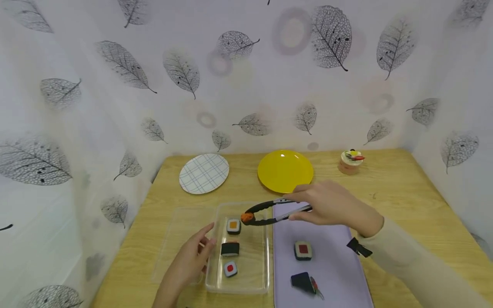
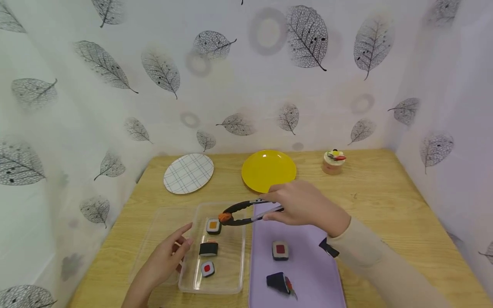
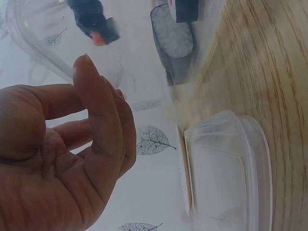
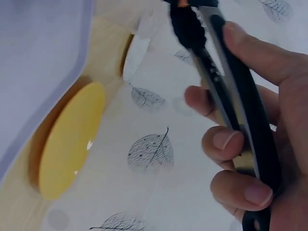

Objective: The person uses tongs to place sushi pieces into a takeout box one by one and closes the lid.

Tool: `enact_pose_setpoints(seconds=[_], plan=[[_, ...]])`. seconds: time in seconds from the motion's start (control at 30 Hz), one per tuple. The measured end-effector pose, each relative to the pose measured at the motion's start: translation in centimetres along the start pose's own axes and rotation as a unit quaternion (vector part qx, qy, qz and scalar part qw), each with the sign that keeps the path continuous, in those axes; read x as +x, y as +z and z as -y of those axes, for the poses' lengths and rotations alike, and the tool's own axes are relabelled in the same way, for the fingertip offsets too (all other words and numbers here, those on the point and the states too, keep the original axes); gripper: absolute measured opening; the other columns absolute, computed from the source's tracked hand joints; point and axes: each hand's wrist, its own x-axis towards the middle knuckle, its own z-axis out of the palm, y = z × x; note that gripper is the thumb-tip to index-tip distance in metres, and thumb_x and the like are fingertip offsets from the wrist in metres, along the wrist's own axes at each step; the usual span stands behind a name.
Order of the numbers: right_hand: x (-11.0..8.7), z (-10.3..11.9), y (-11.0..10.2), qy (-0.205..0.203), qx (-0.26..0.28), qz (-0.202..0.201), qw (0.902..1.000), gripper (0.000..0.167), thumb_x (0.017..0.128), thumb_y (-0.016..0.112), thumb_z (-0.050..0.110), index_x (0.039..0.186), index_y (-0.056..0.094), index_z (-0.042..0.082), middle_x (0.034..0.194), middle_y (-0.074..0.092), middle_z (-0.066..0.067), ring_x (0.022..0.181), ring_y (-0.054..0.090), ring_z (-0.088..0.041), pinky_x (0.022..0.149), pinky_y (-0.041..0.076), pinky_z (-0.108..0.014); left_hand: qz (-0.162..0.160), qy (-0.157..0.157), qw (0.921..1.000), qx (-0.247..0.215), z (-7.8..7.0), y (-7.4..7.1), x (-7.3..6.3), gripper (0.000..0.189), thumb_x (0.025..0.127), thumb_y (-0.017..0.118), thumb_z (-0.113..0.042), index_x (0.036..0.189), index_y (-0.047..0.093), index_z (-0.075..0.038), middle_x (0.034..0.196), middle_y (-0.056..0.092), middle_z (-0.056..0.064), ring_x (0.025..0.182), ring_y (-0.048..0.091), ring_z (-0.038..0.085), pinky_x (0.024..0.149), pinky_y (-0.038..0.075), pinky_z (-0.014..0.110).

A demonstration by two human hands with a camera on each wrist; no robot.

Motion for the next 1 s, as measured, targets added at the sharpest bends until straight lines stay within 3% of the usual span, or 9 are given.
enact_pose_setpoints(seconds=[0.1, 0.27, 0.43, 0.57, 0.8, 1.0], plan=[[1.3, 0.5, -0.7, 0.004, 0.005, 0.031, 0.9995, 0.044, 0.089, 0.080, 0.052, 0.121, 0.080, 0.021, 0.099, 0.078, 0.004, 0.074, 0.072, -0.008, 0.059, 0.057, -0.021, -0.003, 0.002, 1.0000, -0.003, -0.1, 0.0, 0.1, 0.053, 0.109, 0.058, -0.022, 0.160, 0.044, -0.017, 0.107, 0.063, 0.014, 0.066, 0.059, 0.019, 0.051, 0.061, 0.034], [3.3, 1.5, -1.5, 0.017, -0.006, 0.090, 0.9958, 0.039, 0.089, 0.082, 0.050, 0.116, 0.080, 0.022, 0.093, 0.076, 0.008, 0.071, 0.061, -0.004, 0.058, 0.052, -0.022, -0.003, 0.000, 1.0000, -0.006, -0.2, 0.0, 0.2, 0.053, 0.109, 0.058, -0.020, 0.160, 0.044, -0.017, 0.106, 0.062, 0.015, 0.068, 0.059, 0.020, 0.050, 0.061, 0.033], [5.1, 3.0, -1.9, 0.027, -0.032, 0.146, 0.9883, 0.031, 0.086, 0.083, 0.052, 0.093, 0.076, 0.023, 0.076, 0.061, 0.011, 0.065, 0.048, -0.008, 0.055, 0.042, -0.023, -0.003, 0.000, 1.0000, 0.002, -0.2, 0.0, 0.0, 0.053, 0.109, 0.058, -0.020, 0.160, 0.044, -0.015, 0.106, 0.062, 0.015, 0.067, 0.059, 0.019, 0.051, 0.062, 0.034], [6.5, 4.0, -2.1, 0.046, -0.035, 0.189, 0.9802, 0.030, 0.087, 0.084, 0.050, 0.086, 0.072, 0.022, 0.075, 0.059, 0.011, 0.064, 0.048, -0.009, 0.054, 0.042, -0.024, 0.000, 0.003, 0.9999, 0.010, -0.2, 0.0, -0.1, 0.053, 0.109, 0.057, -0.020, 0.160, 0.043, -0.013, 0.106, 0.062, 0.016, 0.065, 0.059, 0.017, 0.052, 0.062, 0.036], [8.0, 5.1, -1.4, 0.053, -0.064, 0.206, 0.9751, 0.035, 0.086, 0.084, 0.051, 0.077, 0.069, 0.021, 0.065, 0.047, 0.008, 0.059, 0.040, -0.011, 0.050, 0.033, -0.025, -0.002, 0.004, 0.9999, 0.010, -0.2, 0.0, -0.1, 0.053, 0.109, 0.058, -0.017, 0.160, 0.044, -0.012, 0.104, 0.062, 0.015, 0.064, 0.058, 0.017, 0.050, 0.061, 0.035], [8.5, 5.4, -0.7, 0.062, -0.076, 0.220, 0.9705, 0.037, 0.084, 0.084, 0.055, 0.079, 0.072, 0.020, 0.066, 0.052, 0.008, 0.060, 0.043, -0.011, 0.053, 0.041, -0.025, -0.005, 0.004, 1.0000, 0.008, -0.2, 0.0, -0.1, 0.052, 0.109, 0.057, -0.016, 0.160, 0.044, -0.013, 0.104, 0.062, 0.015, 0.064, 0.058, 0.018, 0.050, 0.061, 0.035]])
